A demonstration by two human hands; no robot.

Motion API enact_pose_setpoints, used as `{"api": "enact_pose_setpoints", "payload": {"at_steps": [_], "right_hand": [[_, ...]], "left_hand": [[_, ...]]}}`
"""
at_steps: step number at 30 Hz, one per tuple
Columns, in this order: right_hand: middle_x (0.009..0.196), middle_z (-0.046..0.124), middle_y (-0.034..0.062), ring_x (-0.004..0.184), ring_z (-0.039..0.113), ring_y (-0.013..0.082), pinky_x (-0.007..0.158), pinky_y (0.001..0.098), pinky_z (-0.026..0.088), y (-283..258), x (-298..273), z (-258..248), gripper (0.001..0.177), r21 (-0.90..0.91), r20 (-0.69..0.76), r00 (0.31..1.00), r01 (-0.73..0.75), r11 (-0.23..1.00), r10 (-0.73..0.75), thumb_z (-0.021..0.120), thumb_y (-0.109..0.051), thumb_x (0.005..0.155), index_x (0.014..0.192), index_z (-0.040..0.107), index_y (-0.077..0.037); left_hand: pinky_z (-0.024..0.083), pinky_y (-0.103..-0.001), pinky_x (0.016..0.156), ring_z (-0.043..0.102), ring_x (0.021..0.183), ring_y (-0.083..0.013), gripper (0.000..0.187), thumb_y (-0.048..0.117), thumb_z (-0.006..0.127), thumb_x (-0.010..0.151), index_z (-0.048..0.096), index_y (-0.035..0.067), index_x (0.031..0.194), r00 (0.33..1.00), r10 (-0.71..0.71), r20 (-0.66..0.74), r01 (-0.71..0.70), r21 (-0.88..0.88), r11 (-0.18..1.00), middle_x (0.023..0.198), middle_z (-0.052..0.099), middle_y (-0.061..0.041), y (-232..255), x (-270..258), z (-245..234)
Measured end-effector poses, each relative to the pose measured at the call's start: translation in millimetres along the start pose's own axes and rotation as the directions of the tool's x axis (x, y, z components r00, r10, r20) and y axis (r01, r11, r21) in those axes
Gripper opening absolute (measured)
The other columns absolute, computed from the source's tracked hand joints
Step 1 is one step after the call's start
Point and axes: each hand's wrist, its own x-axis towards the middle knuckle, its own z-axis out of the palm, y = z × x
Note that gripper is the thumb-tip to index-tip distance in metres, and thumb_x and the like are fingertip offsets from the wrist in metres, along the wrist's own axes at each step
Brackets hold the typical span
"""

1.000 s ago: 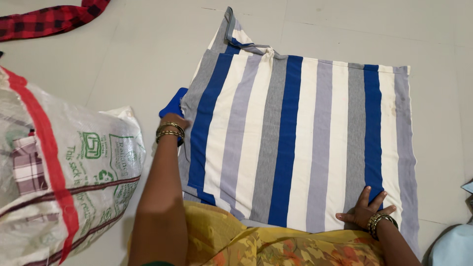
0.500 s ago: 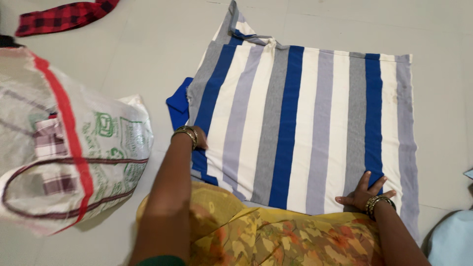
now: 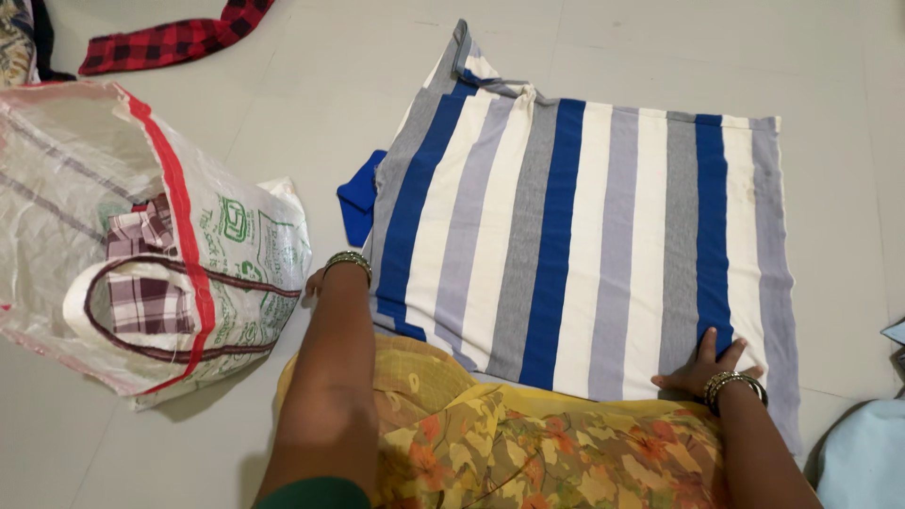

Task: The person picks up a striped polo shirt from the floor and proceeds to fold it by smoothing the fabric and bringing the sides and sleeves together before folding the bottom up.

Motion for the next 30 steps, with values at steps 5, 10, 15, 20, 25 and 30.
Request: {"api": "enact_pose_setpoints", "payload": {"at_steps": [5,10,15,20,25,30], "right_hand": [[0.165,-0.024,0.0253,0.151,-0.015,0.0505,0.118,0.0689,0.005,6.9,-2.3,-1.6,0.164,0.052,-0.025,0.999,-0.026,0.998,0.028,0.083,-0.093,0.047,0.162,-0.017,-0.034],[0.165,-0.026,0.0247,0.149,-0.015,0.0549,0.116,0.0706,0.006,1.3,0.6,-4.4,0.168,0.082,0.005,0.997,-0.073,0.994,0.072,0.090,-0.087,0.045,0.161,-0.020,-0.034],[0.163,-0.028,0.0274,0.148,-0.019,0.0550,0.114,0.0718,0.005,-0.1,4.4,-2.0,0.171,0.059,0.006,0.997,-0.079,0.995,0.079,0.090,-0.088,0.046,0.161,-0.022,-0.030],[0.163,-0.028,0.0289,0.148,-0.022,0.0518,0.113,0.0723,0.005,-3.6,9.3,1.3,0.174,0.000,0.031,0.993,-0.115,0.993,0.115,0.090,-0.088,0.047,0.160,-0.027,-0.027],[0.161,-0.033,0.0283,0.147,-0.028,0.0493,0.113,0.0724,0.002,-2.9,12.1,-1.0,0.171,0.026,0.101,0.988,-0.116,0.993,0.113,0.090,-0.086,0.052,0.158,-0.031,-0.027],[0.162,-0.027,0.0318,0.149,-0.030,0.0465,0.112,0.0746,0.002,-0.2,6.9,-2.1,0.164,0.001,0.073,0.997,-0.023,1.000,0.023,0.085,-0.084,0.057,0.159,-0.025,-0.020]], "left_hand": [[0.053,-0.046,0.101,0.063,0.129,-0.0306,0.033,0.024,0.058,0.102,0.072,0.016,0.131,0.936,-0.007,-0.351,-0.122,-0.343,0.931,0.139,0.067,-0.010,2.9,4.2,-8.4],[0.056,-0.044,0.097,0.066,0.123,-0.0321,0.029,0.018,0.059,0.100,0.073,0.011,0.124,0.910,-0.031,-0.414,-0.190,-0.480,0.856,0.132,0.069,-0.013,5.2,-4.9,-22.7],[0.056,-0.043,0.097,0.066,0.122,-0.0322,0.030,0.022,0.058,0.100,0.071,0.015,0.126,0.905,-0.019,-0.425,-0.199,-0.463,0.864,0.132,0.068,-0.013,9.9,-16.3,-30.2],[0.056,-0.047,0.095,0.065,0.120,-0.0343,0.031,0.023,0.059,0.097,0.070,0.014,0.125,0.921,-0.006,-0.389,-0.211,-0.512,0.833,0.130,0.067,-0.015,3.7,21.6,-30.0],[0.054,-0.051,0.093,0.064,0.118,-0.0362,0.035,0.025,0.061,0.094,0.068,0.012,0.125,0.960,0.009,-0.281,-0.189,-0.621,0.761,0.129,0.065,-0.017,-18.8,59.6,-19.6],[0.053,-0.055,0.092,0.062,0.117,-0.0382,0.039,0.028,0.063,0.090,0.066,0.011,0.125,0.960,-0.010,-0.281,-0.142,-0.513,0.847,0.127,0.064,-0.018,-7.9,47.5,-20.4]]}}
